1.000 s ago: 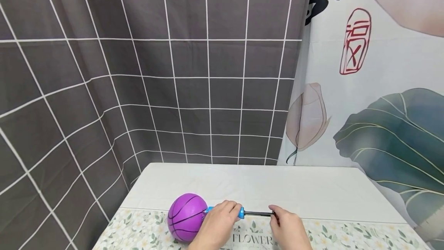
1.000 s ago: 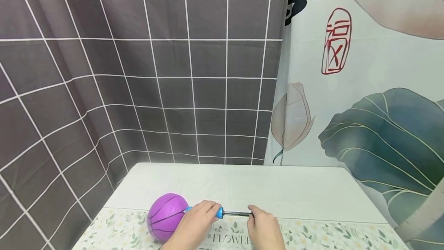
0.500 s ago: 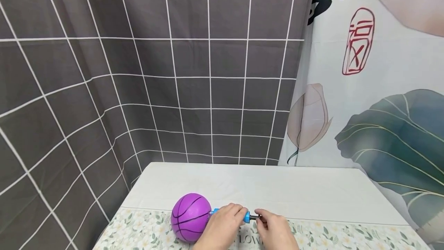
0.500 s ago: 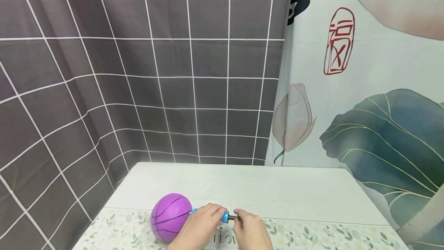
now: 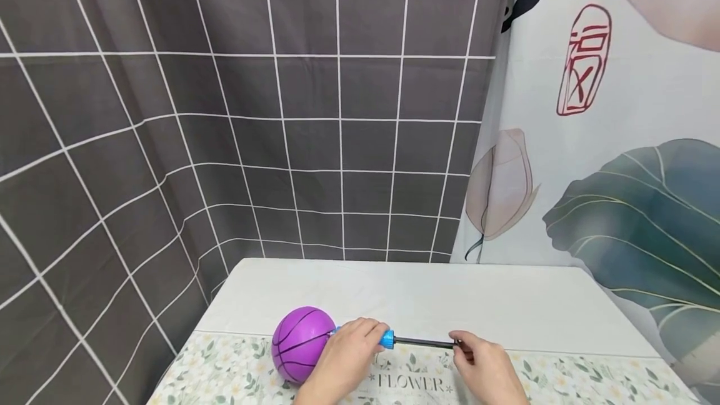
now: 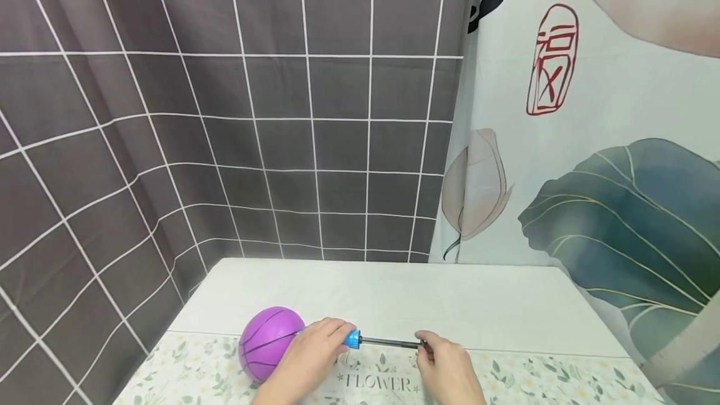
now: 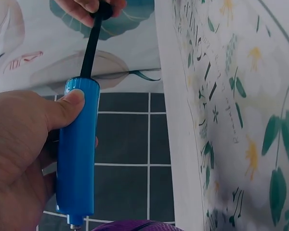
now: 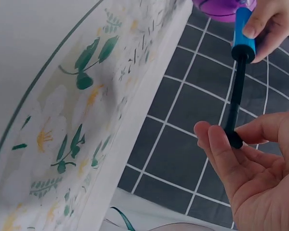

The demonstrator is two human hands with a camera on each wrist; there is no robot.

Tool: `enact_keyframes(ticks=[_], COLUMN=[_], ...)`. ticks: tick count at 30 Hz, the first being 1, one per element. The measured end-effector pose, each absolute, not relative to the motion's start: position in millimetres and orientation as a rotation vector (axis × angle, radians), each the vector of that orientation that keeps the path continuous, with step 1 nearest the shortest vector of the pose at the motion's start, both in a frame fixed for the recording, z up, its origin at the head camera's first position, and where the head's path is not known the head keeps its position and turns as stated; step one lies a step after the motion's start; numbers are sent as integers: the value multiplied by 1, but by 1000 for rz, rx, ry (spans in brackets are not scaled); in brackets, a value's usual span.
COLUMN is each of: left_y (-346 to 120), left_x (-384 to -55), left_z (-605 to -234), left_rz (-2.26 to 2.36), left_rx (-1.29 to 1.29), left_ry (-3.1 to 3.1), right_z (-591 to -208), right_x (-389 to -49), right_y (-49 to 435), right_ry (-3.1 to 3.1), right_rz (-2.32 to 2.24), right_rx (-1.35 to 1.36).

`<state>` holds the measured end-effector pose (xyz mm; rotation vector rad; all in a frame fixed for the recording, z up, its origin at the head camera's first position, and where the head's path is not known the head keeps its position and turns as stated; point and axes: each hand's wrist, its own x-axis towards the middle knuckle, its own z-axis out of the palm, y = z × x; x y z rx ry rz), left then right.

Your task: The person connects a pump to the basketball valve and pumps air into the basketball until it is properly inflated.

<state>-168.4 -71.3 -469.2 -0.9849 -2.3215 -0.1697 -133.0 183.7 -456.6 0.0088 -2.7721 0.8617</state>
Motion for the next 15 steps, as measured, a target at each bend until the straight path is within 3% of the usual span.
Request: enact_keyframes(ticks=[15], left_y=[-63], left_x=[-166], left_z=[-468], left_rz=[-178], left_rx=[-1011], left_ry=[-2303], right_z=[-452], right_x=[-130], right_y=[165], right_ry=[-2756], right_rz=[812], right_rx=[-3])
